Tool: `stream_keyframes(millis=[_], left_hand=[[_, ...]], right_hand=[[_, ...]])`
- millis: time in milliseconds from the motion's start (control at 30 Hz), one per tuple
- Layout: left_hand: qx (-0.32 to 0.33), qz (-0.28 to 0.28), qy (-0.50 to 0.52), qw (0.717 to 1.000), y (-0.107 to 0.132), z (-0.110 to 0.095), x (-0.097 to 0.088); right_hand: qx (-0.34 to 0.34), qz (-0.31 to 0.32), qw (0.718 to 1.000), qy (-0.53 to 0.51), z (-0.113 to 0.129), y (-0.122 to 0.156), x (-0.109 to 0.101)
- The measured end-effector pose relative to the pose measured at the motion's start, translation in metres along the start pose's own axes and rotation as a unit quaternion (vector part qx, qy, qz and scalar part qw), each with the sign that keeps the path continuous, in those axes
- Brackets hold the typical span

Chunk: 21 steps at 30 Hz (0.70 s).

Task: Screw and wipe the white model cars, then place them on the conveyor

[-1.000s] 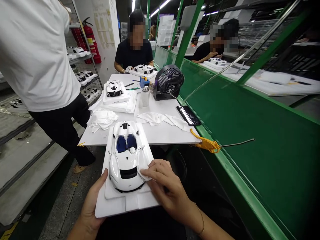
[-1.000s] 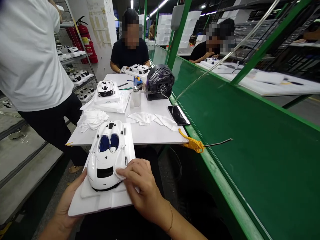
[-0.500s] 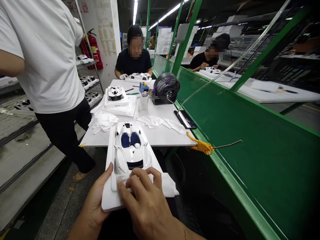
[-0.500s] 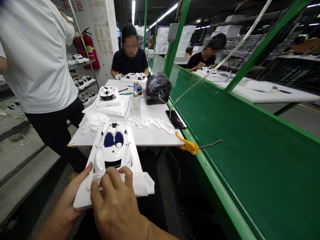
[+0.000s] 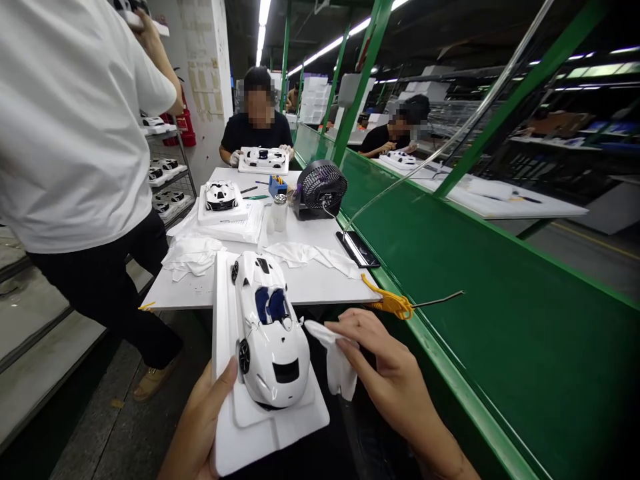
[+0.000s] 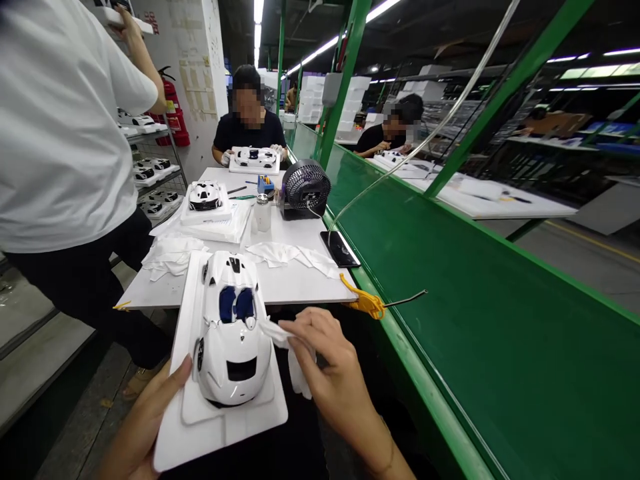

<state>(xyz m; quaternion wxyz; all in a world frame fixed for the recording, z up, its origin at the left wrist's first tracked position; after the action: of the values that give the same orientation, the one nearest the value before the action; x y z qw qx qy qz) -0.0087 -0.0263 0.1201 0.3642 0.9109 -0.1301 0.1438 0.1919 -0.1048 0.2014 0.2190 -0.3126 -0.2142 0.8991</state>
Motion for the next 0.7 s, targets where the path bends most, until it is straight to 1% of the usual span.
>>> stream_keyframes(millis=[33,100,200,300,400,500,567,633,700], left_hand=[[-0.013,-0.004,0.006,1.0,-0.001,0.002,-0.004],[-0.046,-0.014,0.011,0.999,-0.005,0.004,-0.013],[-0.083,-0.041,-0.012,0.996,-0.013,0.006,-0.031],[-0.091,-0.057,0.002,0.994,-0.028,0.009,-0.048],[-0.091,-0.057,0.044,0.993,-0.052,0.022,-0.068],[-0.101,-0.082,0.039,0.991,-0.077,0.042,-0.093],[-0.108,-0.094,0.033,0.989,-0.087,0.054,-0.107],[-0.113,-0.087,0.051,0.989,-0.093,0.062,-0.114],[-0.118,-0.064,0.084,0.987,-0.096,0.069,-0.117]], right_hand=[[0.008,-0.022,1.0,-0.003,-0.007,-0.003,-0.001],[0.013,-0.04,0.999,-0.002,-0.018,-0.009,0.004],[0.004,-0.026,1.0,0.015,-0.028,-0.017,0.017],[-0.01,-0.013,0.999,0.038,-0.035,-0.024,0.025],[-0.021,-0.013,0.999,0.043,-0.041,-0.033,0.031],[-0.023,-0.007,0.999,0.035,-0.045,-0.045,0.04],[-0.03,0.003,0.999,0.027,-0.045,-0.053,0.049],[-0.05,0.014,0.998,0.026,-0.042,-0.061,0.061],[-0.088,0.025,0.995,0.032,-0.034,-0.069,0.076]])
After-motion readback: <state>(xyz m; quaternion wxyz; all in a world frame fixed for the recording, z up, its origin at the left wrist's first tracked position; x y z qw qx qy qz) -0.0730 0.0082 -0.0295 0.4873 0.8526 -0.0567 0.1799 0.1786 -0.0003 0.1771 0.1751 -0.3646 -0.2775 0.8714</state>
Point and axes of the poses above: each hand's wrist, its own y-axis away from the middle knuckle, its own x-axis out of the palm, z = x × y, the point moved 6 cm from there along -y, towards the middle knuckle, and after that the axes turned 5 degrees about -y, right-handed, at the moved point
